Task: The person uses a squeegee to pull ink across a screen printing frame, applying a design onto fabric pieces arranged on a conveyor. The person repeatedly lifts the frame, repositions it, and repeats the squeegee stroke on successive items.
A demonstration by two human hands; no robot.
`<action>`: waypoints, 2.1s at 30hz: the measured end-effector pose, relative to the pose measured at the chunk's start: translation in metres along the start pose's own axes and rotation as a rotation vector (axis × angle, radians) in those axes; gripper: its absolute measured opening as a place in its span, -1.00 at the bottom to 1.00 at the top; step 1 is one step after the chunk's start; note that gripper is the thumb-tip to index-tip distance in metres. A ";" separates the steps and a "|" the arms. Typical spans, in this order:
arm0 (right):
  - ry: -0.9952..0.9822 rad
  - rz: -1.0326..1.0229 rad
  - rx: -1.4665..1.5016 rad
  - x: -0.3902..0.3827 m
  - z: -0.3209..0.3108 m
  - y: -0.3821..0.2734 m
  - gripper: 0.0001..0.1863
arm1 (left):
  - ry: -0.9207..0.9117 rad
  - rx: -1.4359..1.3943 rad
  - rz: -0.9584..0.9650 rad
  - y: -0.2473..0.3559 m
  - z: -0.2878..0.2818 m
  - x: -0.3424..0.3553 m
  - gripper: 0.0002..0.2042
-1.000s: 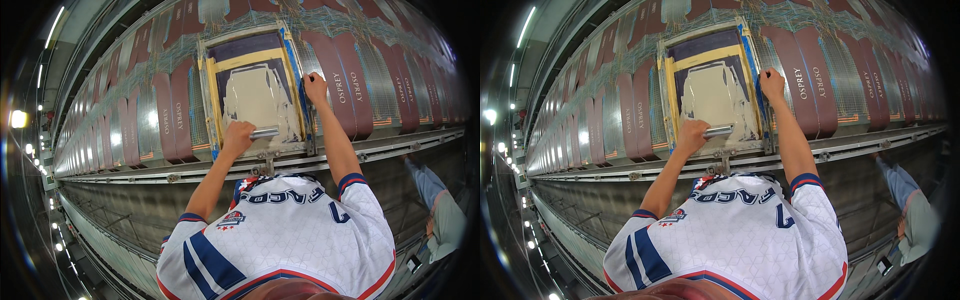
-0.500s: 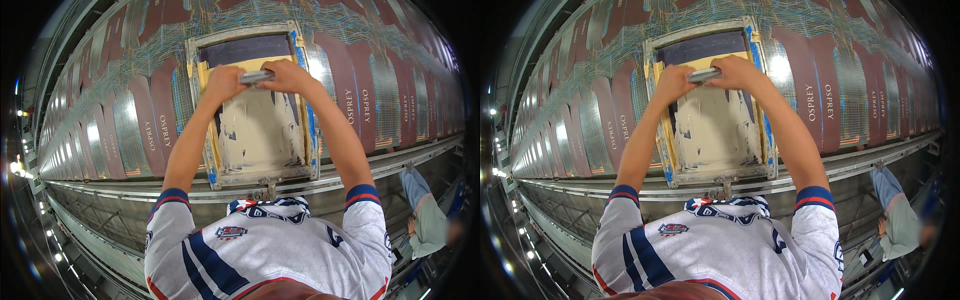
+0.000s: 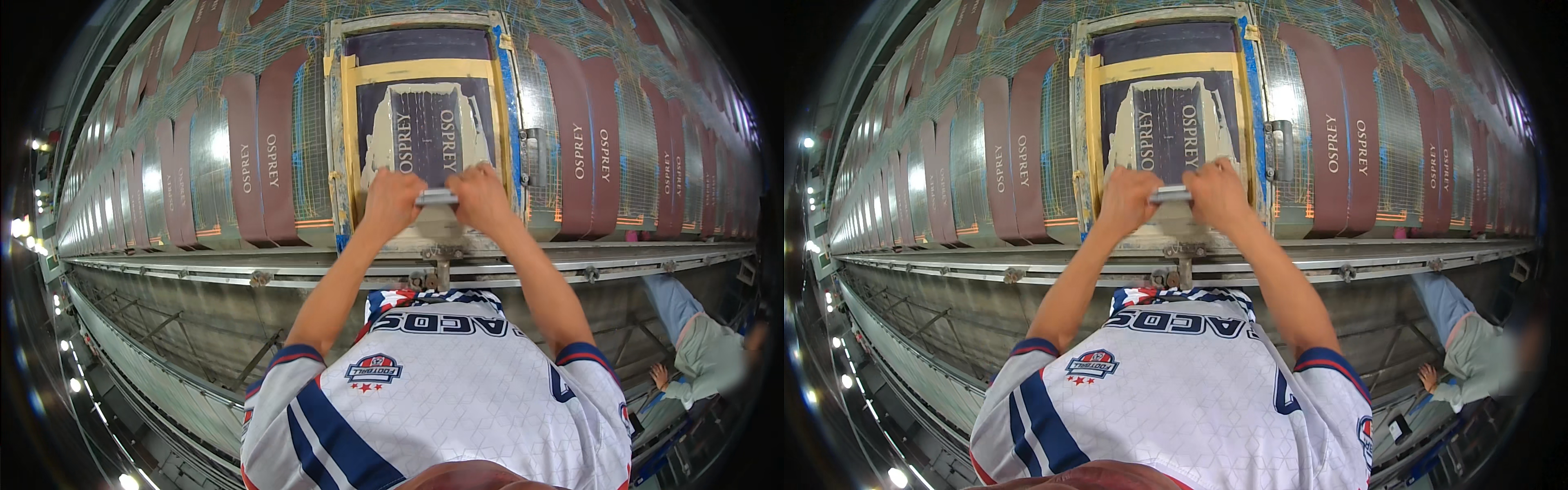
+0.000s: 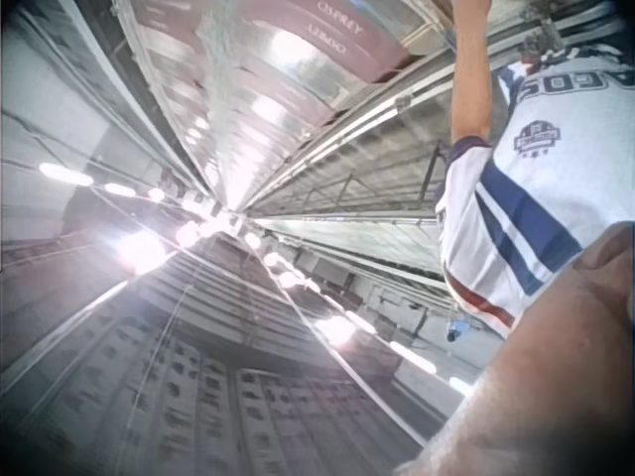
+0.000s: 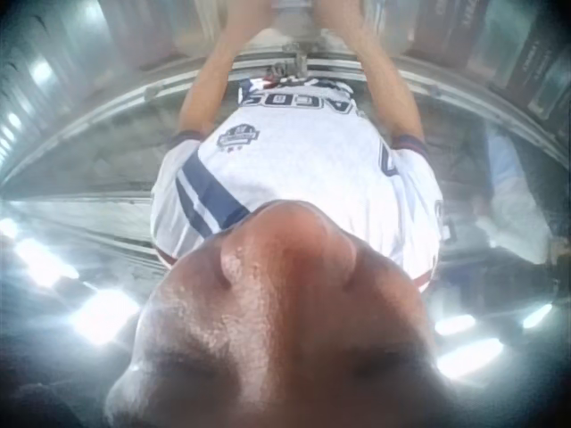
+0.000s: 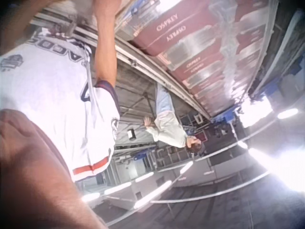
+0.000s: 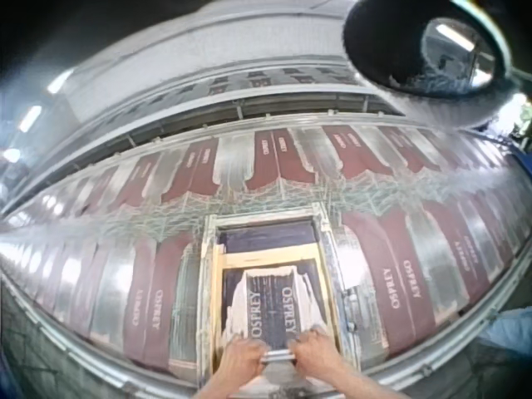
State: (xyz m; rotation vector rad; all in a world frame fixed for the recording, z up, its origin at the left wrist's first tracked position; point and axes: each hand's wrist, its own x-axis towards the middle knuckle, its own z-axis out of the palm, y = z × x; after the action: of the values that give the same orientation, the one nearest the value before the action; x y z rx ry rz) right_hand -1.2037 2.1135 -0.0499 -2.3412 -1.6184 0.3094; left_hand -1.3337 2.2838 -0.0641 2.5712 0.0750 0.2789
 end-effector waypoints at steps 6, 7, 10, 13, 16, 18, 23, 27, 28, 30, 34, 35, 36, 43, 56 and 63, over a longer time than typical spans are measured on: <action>-0.084 0.031 0.068 -0.012 -0.007 -0.006 -0.80 | -0.094 0.068 -0.015 0.011 -0.006 -0.009 -0.85; -0.108 0.037 0.048 0.002 -0.016 0.001 -0.81 | -0.113 0.074 -0.011 0.002 -0.009 0.005 -0.84; -0.130 0.057 -0.012 0.062 -0.029 0.035 -0.80 | -0.065 0.085 -0.006 -0.033 -0.015 0.063 -0.81; -0.160 0.086 -0.055 0.130 -0.049 0.075 -0.78 | -0.075 0.062 -0.027 -0.075 -0.025 0.133 -0.80; -0.200 0.140 -0.052 0.175 -0.059 0.095 -0.78 | -0.098 0.135 -0.016 -0.102 -0.033 0.175 -0.83; -0.224 0.209 0.036 0.188 -0.059 0.103 -0.76 | -0.111 0.160 -0.021 -0.110 -0.035 0.189 -0.84; -0.126 0.156 0.028 0.176 -0.052 0.096 -0.74 | -0.076 0.040 -0.052 -0.108 -0.026 0.177 -0.85; -0.118 0.026 -0.098 0.117 -0.027 0.067 -0.82 | -0.014 -0.047 -0.021 -0.077 -0.008 0.108 -0.88; -0.146 0.017 -0.051 0.090 -0.020 0.051 -0.81 | -0.025 -0.052 -0.028 -0.061 -0.003 0.079 -0.86; -0.155 0.010 -0.004 0.028 -0.005 0.013 -0.79 | -0.026 -0.057 -0.019 -0.020 0.002 0.013 -0.81; 0.044 0.003 0.088 -0.036 0.007 -0.025 -0.72 | 0.034 0.038 0.006 0.025 0.003 -0.041 -0.74; -0.014 0.032 0.073 -0.037 0.007 -0.027 -0.68 | 0.028 0.059 0.018 0.027 0.001 -0.041 -0.73; 0.003 0.023 0.070 -0.040 0.010 -0.028 -0.73 | 0.015 0.076 0.007 0.027 0.001 -0.044 -0.76; -0.156 0.037 0.039 0.003 -0.017 -0.002 -0.83 | -0.112 0.110 -0.020 0.005 -0.011 0.001 -0.88; -0.192 0.112 0.029 0.167 -0.046 0.090 -0.78 | -0.118 0.120 -0.095 -0.095 -0.032 0.161 -0.83; -0.211 0.034 -0.009 0.067 -0.012 0.034 -0.77 | -0.046 -0.025 -0.043 -0.042 -0.004 0.051 -0.86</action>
State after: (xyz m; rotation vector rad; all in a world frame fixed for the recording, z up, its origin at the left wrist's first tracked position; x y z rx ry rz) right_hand -1.1465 2.1632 -0.0515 -2.4139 -1.6748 0.5756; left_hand -1.2845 2.3270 -0.0731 2.5465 0.1083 0.2028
